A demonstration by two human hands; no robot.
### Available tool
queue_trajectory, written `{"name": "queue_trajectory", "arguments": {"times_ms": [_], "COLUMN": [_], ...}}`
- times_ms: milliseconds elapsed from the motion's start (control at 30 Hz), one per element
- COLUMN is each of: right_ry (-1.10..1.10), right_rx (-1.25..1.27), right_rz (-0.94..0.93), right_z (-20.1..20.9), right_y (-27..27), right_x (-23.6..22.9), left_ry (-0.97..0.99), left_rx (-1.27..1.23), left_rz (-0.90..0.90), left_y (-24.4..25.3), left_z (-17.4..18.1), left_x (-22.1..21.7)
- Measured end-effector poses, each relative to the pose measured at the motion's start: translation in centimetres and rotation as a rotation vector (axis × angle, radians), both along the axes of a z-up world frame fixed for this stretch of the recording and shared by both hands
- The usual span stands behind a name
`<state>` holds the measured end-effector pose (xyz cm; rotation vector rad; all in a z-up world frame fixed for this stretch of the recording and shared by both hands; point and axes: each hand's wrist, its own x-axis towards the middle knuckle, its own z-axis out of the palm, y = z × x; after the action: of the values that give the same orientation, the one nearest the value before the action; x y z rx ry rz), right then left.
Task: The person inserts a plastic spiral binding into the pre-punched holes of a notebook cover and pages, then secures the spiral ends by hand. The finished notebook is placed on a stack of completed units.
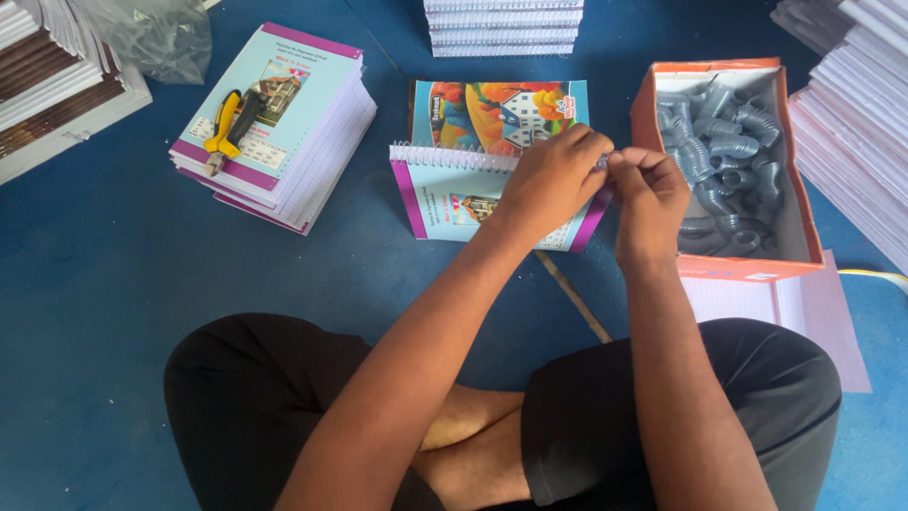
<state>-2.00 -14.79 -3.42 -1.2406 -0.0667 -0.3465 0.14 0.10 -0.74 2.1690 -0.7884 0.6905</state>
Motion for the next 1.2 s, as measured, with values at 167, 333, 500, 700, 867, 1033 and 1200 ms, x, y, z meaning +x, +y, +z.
{"name": "queue_trajectory", "arguments": {"times_ms": [167,333,500,700,867,1033,1200], "right_ry": [0.134,0.190,0.153,0.164,0.182,0.109,0.157], "right_rx": [0.184,-0.390,-0.493,-0.468,-0.482,-0.436,-0.301], "right_rz": [0.157,0.086,0.059,0.079,0.035,-0.019,-0.194], "right_z": [0.0,-1.3,-1.6,-1.3,-1.7,-2.5,-2.7], "right_y": [-0.1,0.4,0.5,0.8,0.5,0.7,-0.1], "right_x": [0.2,-0.2,-0.3,-0.5,-0.8,-0.5,-0.1], "left_ry": [-0.042,-0.059,0.057,0.166,0.235,0.233,0.250], "left_rx": [0.049,0.188,0.394,0.430,0.483,0.439,0.349], "left_rz": [0.032,0.117,0.168,0.096,0.064,0.042,0.080], "left_y": [0.3,2.4,6.7,9.3,9.3,9.5,9.7], "left_z": [0.5,0.9,1.8,2.8,4.0,5.6,8.7], "left_x": [0.0,-0.1,0.5,0.2,-1.4,-2.6,-2.8]}}
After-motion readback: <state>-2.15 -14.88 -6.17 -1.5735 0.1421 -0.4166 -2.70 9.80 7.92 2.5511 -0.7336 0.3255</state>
